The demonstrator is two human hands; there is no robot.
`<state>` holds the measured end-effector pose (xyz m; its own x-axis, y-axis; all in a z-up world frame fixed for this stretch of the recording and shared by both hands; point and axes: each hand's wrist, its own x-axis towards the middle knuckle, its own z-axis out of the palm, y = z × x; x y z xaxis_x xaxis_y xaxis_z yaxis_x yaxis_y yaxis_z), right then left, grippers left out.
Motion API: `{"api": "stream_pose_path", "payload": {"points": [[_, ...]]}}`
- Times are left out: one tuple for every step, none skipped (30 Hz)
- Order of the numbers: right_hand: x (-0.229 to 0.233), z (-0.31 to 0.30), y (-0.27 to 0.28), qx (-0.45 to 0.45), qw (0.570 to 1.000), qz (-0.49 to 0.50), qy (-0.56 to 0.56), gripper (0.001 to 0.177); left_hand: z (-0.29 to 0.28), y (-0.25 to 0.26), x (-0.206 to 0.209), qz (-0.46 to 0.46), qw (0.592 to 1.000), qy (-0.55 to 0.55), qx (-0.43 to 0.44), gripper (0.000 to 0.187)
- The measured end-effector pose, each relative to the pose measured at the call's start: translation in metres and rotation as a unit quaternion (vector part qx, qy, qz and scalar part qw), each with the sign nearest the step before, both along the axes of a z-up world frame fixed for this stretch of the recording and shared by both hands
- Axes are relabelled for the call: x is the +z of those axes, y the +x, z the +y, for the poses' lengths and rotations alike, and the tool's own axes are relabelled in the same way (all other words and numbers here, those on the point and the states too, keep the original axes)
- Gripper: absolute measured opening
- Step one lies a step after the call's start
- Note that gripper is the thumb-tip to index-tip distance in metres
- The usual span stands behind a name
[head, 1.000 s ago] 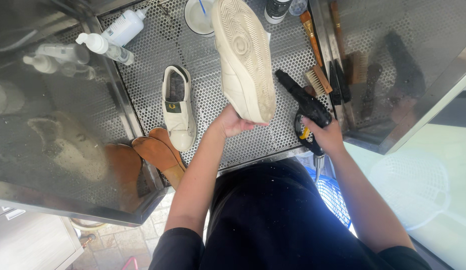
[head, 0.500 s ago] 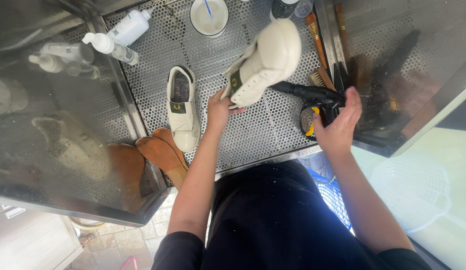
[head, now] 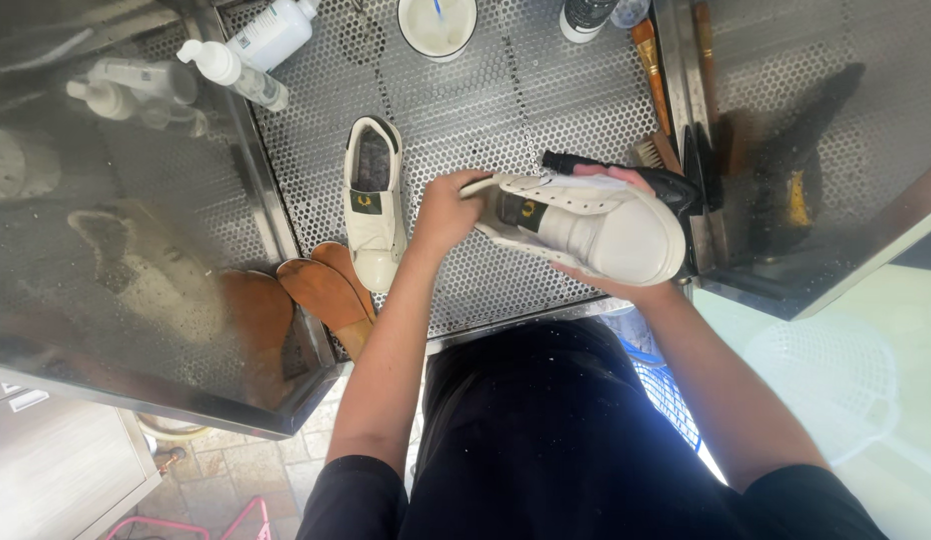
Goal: The person washes white sneakers using a high-pressure water spray and a cloth in a metal sink station, then sprays and wipes down brown insoles.
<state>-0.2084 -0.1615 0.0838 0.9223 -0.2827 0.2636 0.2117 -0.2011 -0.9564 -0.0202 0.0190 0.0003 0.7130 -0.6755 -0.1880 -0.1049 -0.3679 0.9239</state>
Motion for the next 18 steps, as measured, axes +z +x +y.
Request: {"api": "stream_pose_path", "payload": {"points": [[0.002, 0.0, 0.001, 0.001, 1.0, -0.005, -0.009, 0.107, -0.001, 0.002, 0.008, -0.046, 0.999, 0.022, -0.013, 0.04], [0.003, 0.0, 0.003, 0.003, 1.0, -0.009, -0.019, 0.107, -0.005, 0.005, 0.017, -0.045, 0.998, 0.038, -0.022, 0.037], [0.004, 0.002, 0.002, 0.004, 1.0, -0.011, -0.027, 0.108, -0.007, 0.006, 0.025, -0.042, 0.997, 0.054, -0.033, 0.035], [0.003, 0.004, 0.002, 0.004, 0.999, -0.019, -0.031, 0.109, -0.009, 0.006, 0.031, -0.039, 0.996, 0.07, -0.043, 0.033], [0.002, 0.005, 0.003, 0.004, 0.999, -0.028, -0.037, 0.109, -0.011, 0.006, 0.037, -0.04, 0.995, 0.077, -0.039, 0.034], [0.002, 0.006, 0.003, 0.003, 0.998, -0.036, -0.042, 0.11, -0.013, 0.005, 0.042, -0.041, 0.995, 0.084, -0.035, 0.034], [0.002, 0.006, 0.004, 0.004, 0.999, -0.04, -0.037, 0.11, -0.015, 0.006, 0.046, -0.043, 0.995, 0.091, -0.03, 0.035], [0.002, 0.007, 0.004, 0.004, 0.999, -0.043, -0.032, 0.11, -0.017, 0.007, 0.048, -0.042, 0.995, 0.09, -0.024, 0.032], [0.003, 0.008, 0.002, 0.005, 0.999, -0.044, -0.025, 0.11, -0.019, 0.006, 0.049, -0.039, 0.995, 0.09, -0.018, 0.029], [0.003, 0.009, 0.001, 0.001, 0.999, -0.046, -0.023, 0.11, -0.019, 0.006, 0.05, -0.036, 0.995, 0.091, -0.012, 0.026], [0.004, 0.01, 0.001, -0.004, 0.999, -0.048, -0.023, 0.11, -0.02, 0.005, 0.051, -0.039, 0.996, 0.079, -0.009, 0.025], [0.005, 0.01, 0.001, -0.009, 0.998, -0.05, -0.022, 0.11, -0.02, 0.005, 0.053, -0.043, 0.997, 0.067, -0.006, 0.025], [0.006, 0.011, 0.0, -0.014, 0.998, -0.056, -0.01, 0.111, -0.02, 0.005, 0.055, -0.046, 0.997, 0.056, -0.003, 0.024], [0.007, 0.012, 0.0, -0.02, 0.998, -0.062, 0.002, 0.111, -0.02, 0.007, 0.059, -0.051, 0.998, 0.044, -0.004, 0.024], [0.009, 0.014, -0.001, -0.024, 0.997, -0.068, 0.014, 0.111, -0.019, 0.009, 0.063, -0.056, 0.998, 0.033, -0.004, 0.025], [0.012, 0.016, -0.003, -0.017, 0.995, -0.068, 0.07, 0.109, -0.018, 0.011, 0.067, -0.062, 0.998, 0.022, -0.005, 0.026], [0.016, 0.019, -0.006, -0.01, 0.99, -0.068, 0.125, 0.107, -0.018, 0.015, 0.072, -0.05, 0.998, 0.027, -0.009, 0.029], [0.02, 0.02, -0.008, -0.002, 0.981, -0.069, 0.18, 0.105, -0.017, 0.021, 0.078, -0.038, 0.999, 0.033, -0.014, 0.032]]}}
